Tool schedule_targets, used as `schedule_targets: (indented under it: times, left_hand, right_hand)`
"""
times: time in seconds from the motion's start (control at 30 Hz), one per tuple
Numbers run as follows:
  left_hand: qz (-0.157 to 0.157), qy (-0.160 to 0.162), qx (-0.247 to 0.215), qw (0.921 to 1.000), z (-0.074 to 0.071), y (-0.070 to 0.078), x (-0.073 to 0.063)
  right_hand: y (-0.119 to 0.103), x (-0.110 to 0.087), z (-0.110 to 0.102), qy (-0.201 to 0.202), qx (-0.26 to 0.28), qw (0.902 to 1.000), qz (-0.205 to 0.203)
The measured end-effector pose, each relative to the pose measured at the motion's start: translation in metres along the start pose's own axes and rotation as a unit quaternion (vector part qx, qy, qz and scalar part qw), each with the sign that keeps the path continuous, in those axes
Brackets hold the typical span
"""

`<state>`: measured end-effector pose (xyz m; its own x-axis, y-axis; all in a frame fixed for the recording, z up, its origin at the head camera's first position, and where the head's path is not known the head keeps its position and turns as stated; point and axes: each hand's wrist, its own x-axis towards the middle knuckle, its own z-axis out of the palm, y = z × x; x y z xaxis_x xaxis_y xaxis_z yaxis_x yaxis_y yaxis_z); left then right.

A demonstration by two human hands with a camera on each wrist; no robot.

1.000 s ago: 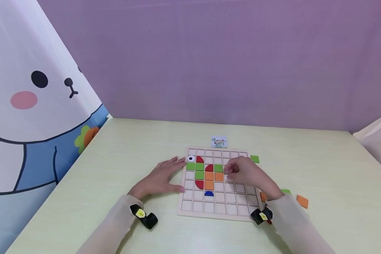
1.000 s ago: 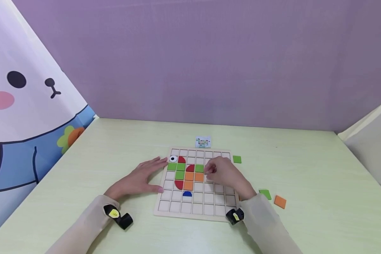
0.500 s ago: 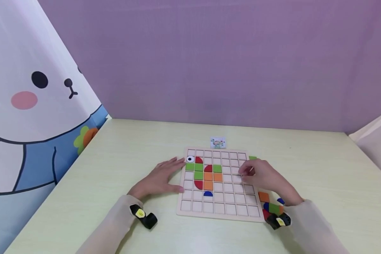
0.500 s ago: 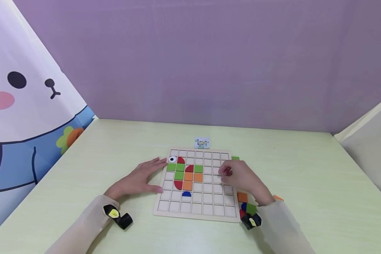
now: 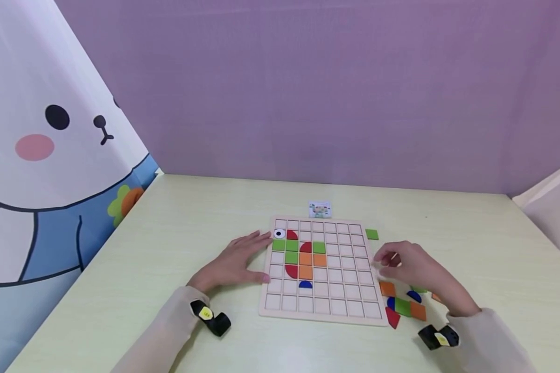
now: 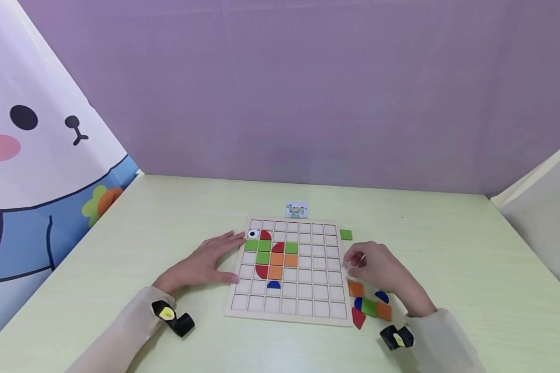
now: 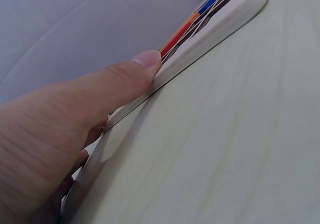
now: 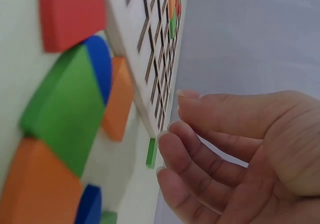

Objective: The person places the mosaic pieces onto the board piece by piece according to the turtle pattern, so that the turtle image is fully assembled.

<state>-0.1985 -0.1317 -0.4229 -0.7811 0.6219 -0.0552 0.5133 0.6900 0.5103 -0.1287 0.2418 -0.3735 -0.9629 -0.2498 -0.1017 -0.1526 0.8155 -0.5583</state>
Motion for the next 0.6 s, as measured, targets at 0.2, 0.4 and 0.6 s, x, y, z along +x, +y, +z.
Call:
schedule_targets:
  times: [0.2, 0.4, 0.6]
  left_hand:
    - [-0.003, -0.002, 0.005, 1.0, 0.0, 0.0, 0.0]
    - [0.001, -0.001, 0.004, 1.0, 0.0, -0.002, -0.001]
    - [-0.001, -0.001, 0.0, 1.0, 0.0, -0.002, -0.001]
  right_hand:
    - [0.009, -0.008, 0.001, -0.01, 0.005, 0.9994, 0.033]
    - [0.017, -0.017, 0.001, -0.01, -0.001, 0.9996, 0.027]
    - [0.024, -0.029, 0.002, -0.013, -0.001, 0.9995, 0.03]
